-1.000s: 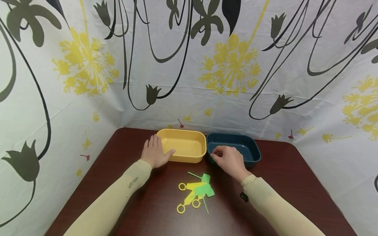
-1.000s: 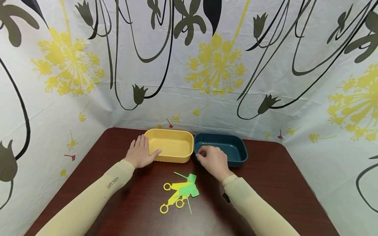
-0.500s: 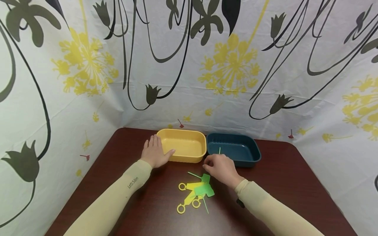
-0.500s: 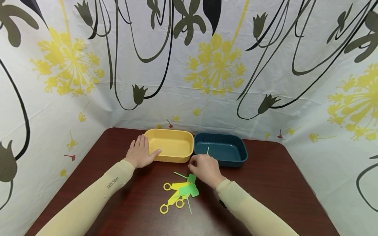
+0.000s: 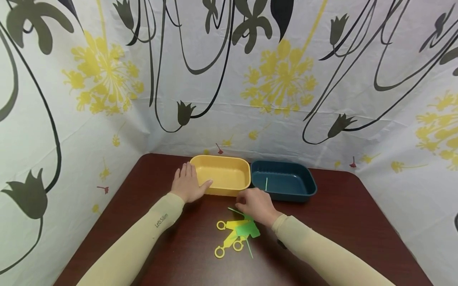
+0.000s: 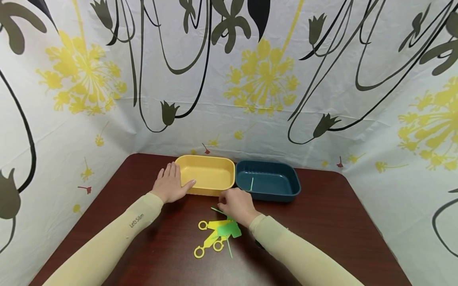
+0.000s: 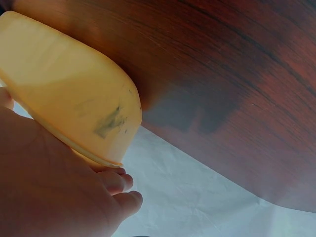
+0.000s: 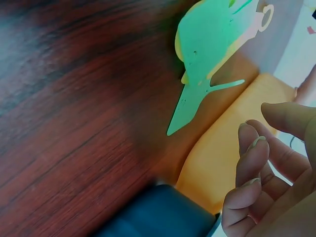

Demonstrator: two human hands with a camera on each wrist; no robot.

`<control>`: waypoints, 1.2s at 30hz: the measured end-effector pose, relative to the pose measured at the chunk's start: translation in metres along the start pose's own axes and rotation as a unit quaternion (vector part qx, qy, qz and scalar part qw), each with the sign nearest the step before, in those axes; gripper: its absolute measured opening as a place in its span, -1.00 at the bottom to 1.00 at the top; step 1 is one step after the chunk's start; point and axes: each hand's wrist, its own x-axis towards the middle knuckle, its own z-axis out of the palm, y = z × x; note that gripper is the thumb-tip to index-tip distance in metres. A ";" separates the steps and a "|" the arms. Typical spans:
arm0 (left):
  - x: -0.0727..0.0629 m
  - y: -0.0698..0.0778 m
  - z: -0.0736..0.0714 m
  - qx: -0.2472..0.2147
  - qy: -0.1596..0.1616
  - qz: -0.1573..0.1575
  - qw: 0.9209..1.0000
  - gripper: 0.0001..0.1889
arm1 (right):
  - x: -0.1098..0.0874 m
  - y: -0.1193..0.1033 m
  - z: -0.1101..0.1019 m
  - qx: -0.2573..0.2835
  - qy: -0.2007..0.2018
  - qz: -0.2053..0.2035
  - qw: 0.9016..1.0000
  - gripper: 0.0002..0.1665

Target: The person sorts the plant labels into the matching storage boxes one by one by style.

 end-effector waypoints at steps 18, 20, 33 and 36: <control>0.000 0.001 -0.002 0.001 -0.005 0.001 1.000 0.10 | 0.015 -0.009 0.021 -0.011 -0.040 -0.019 0.999 -0.85; -0.001 0.001 -0.003 0.001 -0.007 0.001 1.000 0.10 | 0.015 -0.010 0.022 -0.012 -0.046 -0.021 0.999 -0.86; -0.001 0.002 -0.003 0.000 0.001 -0.001 1.000 0.08 | 0.018 -0.012 0.030 -0.023 -0.047 -0.022 0.998 -0.85; -0.001 0.002 -0.003 0.002 0.001 -0.002 1.000 0.09 | 0.019 -0.013 0.030 -0.021 -0.049 -0.021 0.998 -0.85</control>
